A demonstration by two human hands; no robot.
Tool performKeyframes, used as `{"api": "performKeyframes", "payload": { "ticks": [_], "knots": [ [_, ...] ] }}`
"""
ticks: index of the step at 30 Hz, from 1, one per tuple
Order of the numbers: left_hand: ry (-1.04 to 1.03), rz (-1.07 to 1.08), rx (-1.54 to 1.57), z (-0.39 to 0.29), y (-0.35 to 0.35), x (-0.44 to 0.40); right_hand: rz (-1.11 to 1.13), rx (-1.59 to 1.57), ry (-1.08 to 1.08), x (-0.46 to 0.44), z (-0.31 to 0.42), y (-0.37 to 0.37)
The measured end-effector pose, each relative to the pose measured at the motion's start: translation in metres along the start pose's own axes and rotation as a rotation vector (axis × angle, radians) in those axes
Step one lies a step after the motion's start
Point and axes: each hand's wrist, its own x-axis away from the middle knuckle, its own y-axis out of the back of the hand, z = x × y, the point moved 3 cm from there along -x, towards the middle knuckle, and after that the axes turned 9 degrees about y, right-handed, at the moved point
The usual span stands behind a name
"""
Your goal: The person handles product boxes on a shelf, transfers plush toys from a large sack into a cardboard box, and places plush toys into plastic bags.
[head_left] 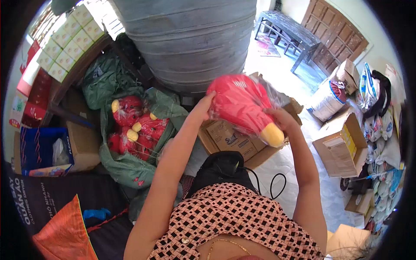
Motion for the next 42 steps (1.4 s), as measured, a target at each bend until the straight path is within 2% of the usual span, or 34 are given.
{"api": "performKeyframes", "payload": {
  "ticks": [2,3,5,7,8,9,11,12,13,14,17,19,20,23,24,25,26,27,28,29,30,32,34,36,39,40,42],
  "knots": [
    [0.067,-0.096,0.138,0.002,0.009,0.007,-0.118,-0.121,-0.130,-0.002,-0.029,0.016],
    [0.097,-0.154,0.240,0.003,0.013,0.012,-0.265,-0.033,-0.162,-0.002,-0.029,0.018],
    [0.007,-0.254,0.248,0.004,0.050,-0.003,-0.548,0.155,-0.215,0.009,0.000,-0.026],
    [-0.058,-0.300,0.184,0.001,0.087,-0.010,-0.457,0.156,-0.171,-0.024,-0.030,0.023],
    [-0.105,-0.322,0.140,-0.011,0.118,0.005,-0.354,0.166,-0.159,-0.070,-0.054,0.041],
    [-0.126,-0.332,0.073,-0.020,0.135,0.015,-0.458,-0.095,-0.200,-0.097,-0.079,0.070],
    [-0.207,-0.414,-0.073,-0.040,0.160,0.043,-0.468,-0.003,-0.074,-0.128,-0.100,0.144],
    [-0.257,-0.467,-0.149,-0.050,0.171,0.058,-0.214,-0.089,0.015,-0.175,-0.137,0.226],
    [-0.303,-0.519,-0.230,-0.057,0.185,0.075,-0.599,-0.267,-0.053,-0.151,-0.109,0.171],
    [-0.325,-0.581,-0.262,-0.062,0.200,0.092,-0.722,0.015,-0.173,-0.105,-0.063,0.079],
    [-0.431,-0.753,-0.482,-0.082,0.246,0.120,-0.450,0.091,-0.153,-0.148,-0.082,0.057],
    [-0.559,-0.894,-0.762,-0.083,0.343,0.090,-0.291,0.129,-0.122,-0.183,-0.096,0.051],
    [-0.749,-0.953,-0.781,-0.079,0.381,0.082,-0.221,0.148,-0.109,-0.199,-0.105,0.044],
    [-0.561,-1.040,-0.735,-0.092,0.361,0.160,-0.255,0.268,-0.257,-0.221,-0.147,-0.022],
    [-0.435,-1.053,-0.822,-0.098,0.402,0.151,-0.194,0.226,-0.143,-0.216,-0.157,-0.063],
    [-0.302,-1.107,-0.891,-0.109,0.427,0.151,-0.217,0.315,-0.195,-0.208,-0.159,-0.111],
    [-0.165,-1.149,-0.963,-0.120,0.451,0.150,-0.040,0.248,-0.298,-0.227,-0.191,-0.107],
    [-0.447,-1.033,-0.676,-0.118,0.467,0.152,-0.013,0.332,-0.225,-0.210,-0.186,-0.162],
    [-0.350,-1.023,-0.784,-0.132,0.488,0.153,0.041,0.332,-0.225,-0.212,-0.197,-0.187],
    [-0.341,-1.200,-0.962,-0.151,0.515,0.139,0.090,0.399,-0.216,-0.214,-0.207,-0.212],
    [-0.356,-1.179,-0.903,-0.163,0.544,0.131,0.056,0.559,-0.178,-0.224,-0.220,-0.228],
    [-0.385,-1.193,-0.794,-0.184,0.594,0.116,0.137,0.667,-0.186,-0.212,-0.201,-0.297],
    [-0.431,-1.236,-0.704,-0.204,0.627,0.099,0.132,0.491,-0.250,-0.217,-0.203,-0.322],
    [-0.582,-1.210,-0.603,-0.218,0.668,0.083,0.174,0.361,-0.301,-0.226,-0.216,-0.343],
    [-0.378,-1.251,-0.649,-0.232,0.629,0.101,0.211,0.426,-0.331,-0.220,-0.224,-0.356],
    [-0.475,-1.171,-0.652,-0.219,0.690,0.047,0.210,0.410,-0.360,-0.216,-0.228,-0.355],
    [-0.449,-1.364,-0.789,-0.213,0.664,0.055,0.192,0.375,-0.410,-0.210,-0.233,-0.349]
  ]
}}
